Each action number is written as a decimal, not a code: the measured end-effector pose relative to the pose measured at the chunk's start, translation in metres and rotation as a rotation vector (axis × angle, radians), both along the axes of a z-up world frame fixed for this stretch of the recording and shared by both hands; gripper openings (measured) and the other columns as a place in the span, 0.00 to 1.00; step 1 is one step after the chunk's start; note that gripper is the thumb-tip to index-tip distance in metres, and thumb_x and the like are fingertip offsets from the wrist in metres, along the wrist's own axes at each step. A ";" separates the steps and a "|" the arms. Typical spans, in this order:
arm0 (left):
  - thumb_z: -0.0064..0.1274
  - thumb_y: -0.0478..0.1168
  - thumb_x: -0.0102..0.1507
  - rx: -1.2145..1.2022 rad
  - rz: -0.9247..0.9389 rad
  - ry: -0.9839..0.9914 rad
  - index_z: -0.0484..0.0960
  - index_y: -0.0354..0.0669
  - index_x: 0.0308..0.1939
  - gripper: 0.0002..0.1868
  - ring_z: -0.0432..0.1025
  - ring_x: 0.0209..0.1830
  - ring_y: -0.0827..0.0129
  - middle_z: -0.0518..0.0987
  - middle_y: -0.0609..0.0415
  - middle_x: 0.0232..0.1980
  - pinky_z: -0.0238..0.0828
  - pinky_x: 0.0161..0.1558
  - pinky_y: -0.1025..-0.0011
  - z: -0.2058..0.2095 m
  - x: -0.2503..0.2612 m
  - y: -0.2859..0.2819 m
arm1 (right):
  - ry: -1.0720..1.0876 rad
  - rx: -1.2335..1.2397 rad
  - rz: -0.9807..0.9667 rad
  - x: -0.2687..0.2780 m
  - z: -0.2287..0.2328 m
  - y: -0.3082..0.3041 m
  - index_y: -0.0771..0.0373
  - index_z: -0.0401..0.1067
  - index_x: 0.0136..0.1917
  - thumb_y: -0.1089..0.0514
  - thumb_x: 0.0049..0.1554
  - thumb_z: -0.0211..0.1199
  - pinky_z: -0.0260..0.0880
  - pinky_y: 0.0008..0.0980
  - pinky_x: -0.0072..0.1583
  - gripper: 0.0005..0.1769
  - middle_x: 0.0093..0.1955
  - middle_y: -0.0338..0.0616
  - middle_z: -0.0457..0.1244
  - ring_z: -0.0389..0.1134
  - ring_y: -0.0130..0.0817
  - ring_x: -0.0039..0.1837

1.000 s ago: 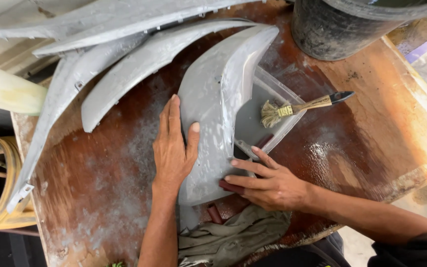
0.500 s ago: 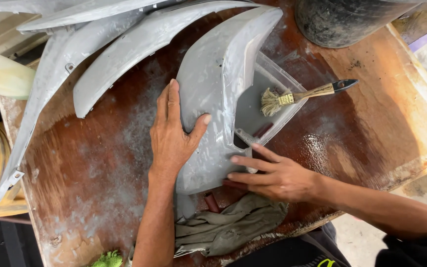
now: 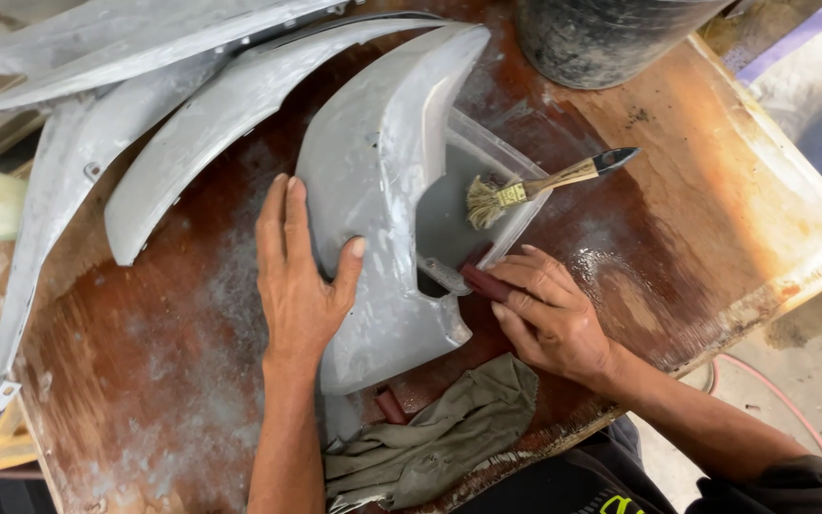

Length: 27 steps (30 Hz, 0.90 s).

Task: The person sands a gray plastic car part with a sanding block, holding the part steady with one hand while sanding with the other. The person repeatedly dips the sanding block into a bucket of water and continues sanding the surface of the part.

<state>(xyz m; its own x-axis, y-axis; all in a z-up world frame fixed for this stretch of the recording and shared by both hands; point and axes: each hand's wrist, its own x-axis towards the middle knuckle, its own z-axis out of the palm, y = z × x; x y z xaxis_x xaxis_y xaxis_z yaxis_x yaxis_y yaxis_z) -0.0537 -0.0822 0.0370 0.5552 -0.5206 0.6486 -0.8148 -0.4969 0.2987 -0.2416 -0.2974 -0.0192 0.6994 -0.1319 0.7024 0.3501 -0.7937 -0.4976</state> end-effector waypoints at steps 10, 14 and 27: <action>0.44 0.45 0.72 0.152 0.062 -0.079 0.72 0.30 0.70 0.26 0.60 0.75 0.44 0.64 0.38 0.75 0.50 0.73 0.43 0.013 -0.029 -0.020 | -0.048 0.113 0.020 -0.001 0.005 0.007 0.64 0.80 0.47 0.60 0.59 0.65 0.69 0.53 0.64 0.06 0.56 0.48 0.71 0.74 0.50 0.56; 0.49 0.56 0.70 0.251 0.096 0.059 0.56 0.32 0.77 0.41 0.46 0.82 0.39 0.51 0.33 0.81 0.36 0.77 0.34 0.006 -0.041 -0.024 | 0.070 0.118 0.073 -0.007 0.007 0.000 0.65 0.78 0.52 0.64 0.56 0.66 0.69 0.50 0.66 0.10 0.57 0.47 0.69 0.71 0.45 0.57; 0.61 0.64 0.62 0.306 0.123 0.159 0.49 0.42 0.81 0.55 0.36 0.85 0.39 0.45 0.36 0.83 0.26 0.79 0.31 0.002 -0.053 -0.034 | 0.154 0.185 0.166 -0.010 0.009 -0.003 0.66 0.77 0.56 0.68 0.51 0.67 0.69 0.45 0.68 0.18 0.58 0.46 0.68 0.69 0.40 0.58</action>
